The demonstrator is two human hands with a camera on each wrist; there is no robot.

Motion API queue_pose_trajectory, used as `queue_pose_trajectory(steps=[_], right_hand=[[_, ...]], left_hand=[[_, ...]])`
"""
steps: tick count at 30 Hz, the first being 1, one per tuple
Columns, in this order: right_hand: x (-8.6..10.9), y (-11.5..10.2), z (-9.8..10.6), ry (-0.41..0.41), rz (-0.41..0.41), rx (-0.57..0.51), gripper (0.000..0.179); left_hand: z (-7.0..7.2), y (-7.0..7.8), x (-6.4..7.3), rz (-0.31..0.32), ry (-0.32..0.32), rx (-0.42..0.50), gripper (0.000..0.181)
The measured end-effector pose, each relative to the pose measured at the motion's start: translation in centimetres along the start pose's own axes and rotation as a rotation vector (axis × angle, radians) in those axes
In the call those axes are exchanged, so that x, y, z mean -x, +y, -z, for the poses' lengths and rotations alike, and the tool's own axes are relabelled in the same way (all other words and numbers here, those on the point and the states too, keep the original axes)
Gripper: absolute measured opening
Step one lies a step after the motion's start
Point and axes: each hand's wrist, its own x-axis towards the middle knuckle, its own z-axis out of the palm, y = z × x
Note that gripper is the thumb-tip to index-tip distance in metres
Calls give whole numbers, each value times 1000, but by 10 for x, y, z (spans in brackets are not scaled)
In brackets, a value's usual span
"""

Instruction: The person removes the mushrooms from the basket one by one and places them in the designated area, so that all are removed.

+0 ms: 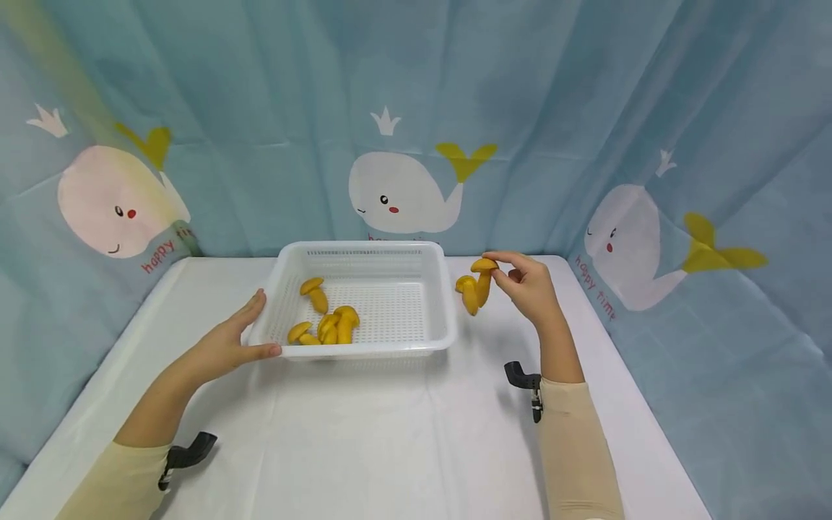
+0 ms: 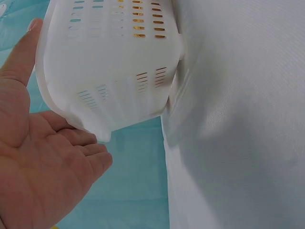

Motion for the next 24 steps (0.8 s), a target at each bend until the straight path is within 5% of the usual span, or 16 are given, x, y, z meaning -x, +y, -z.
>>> queue_pose_trajectory(steps=[12, 20, 24], right_hand=[[-6, 28, 15, -26, -195, 8, 30], [-13, 57, 17, -102, -337, -63, 34], [-17, 74, 16, -157, -363, -7, 31]], left_hand=[[0, 1, 0, 1, 14, -8, 129], [-1, 3, 1, 12, 9, -7, 130], [0, 3, 2, 3, 6, 0, 129]])
